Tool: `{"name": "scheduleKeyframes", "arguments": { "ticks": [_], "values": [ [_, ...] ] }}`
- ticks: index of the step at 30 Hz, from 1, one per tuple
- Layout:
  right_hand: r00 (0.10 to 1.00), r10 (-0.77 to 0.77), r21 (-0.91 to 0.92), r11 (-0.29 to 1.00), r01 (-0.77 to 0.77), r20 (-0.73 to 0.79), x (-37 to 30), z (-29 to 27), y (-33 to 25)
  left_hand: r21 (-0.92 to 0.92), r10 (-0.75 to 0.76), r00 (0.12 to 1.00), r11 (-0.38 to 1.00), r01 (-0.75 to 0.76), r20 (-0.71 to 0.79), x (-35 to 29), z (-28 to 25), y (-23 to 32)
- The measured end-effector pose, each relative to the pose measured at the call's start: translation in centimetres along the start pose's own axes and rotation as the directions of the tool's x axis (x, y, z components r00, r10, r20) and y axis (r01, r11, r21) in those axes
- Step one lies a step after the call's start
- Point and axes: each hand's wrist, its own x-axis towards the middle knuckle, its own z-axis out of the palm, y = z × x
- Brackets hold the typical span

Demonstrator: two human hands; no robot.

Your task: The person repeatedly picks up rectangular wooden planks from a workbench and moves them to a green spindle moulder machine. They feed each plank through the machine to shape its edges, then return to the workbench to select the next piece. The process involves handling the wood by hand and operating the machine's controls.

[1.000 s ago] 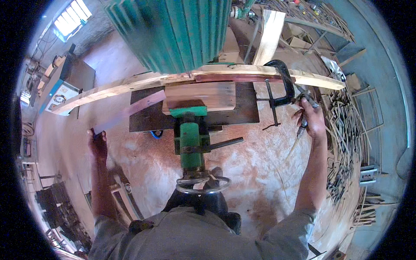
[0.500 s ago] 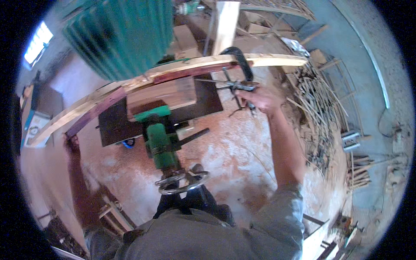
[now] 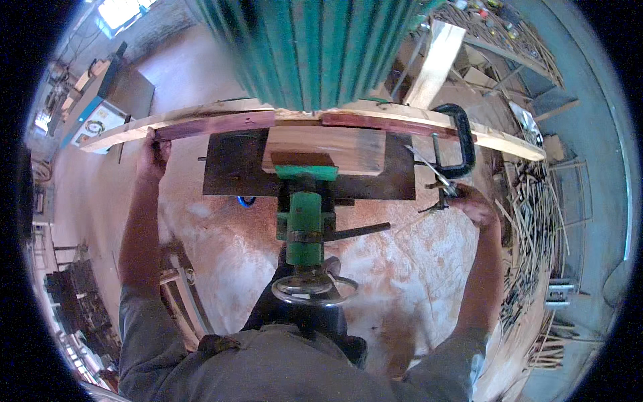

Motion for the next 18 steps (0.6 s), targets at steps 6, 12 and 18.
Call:
{"name": "scheduleKeyframes", "arguments": {
  "ticks": [6,12,18],
  "values": [
    [0.999,-0.034,-0.048,0.998,0.033,-0.020,2.9,-1.9,5.5,0.046,-0.063,0.998,0.997,0.063,0.001,4.2,-1.9,-1.3],
    [0.964,-0.218,-0.202,0.962,0.186,-0.154,2.4,-1.3,5.7,0.030,-0.092,0.996,0.995,0.091,0.022,3.8,1.0,-3.4],
    [0.950,-0.132,-0.136,0.986,0.096,-0.285,0.5,0.2,4.1,-0.045,-0.143,0.978,0.988,0.151,0.151,2.5,5.3,-5.9]
  ]
}}
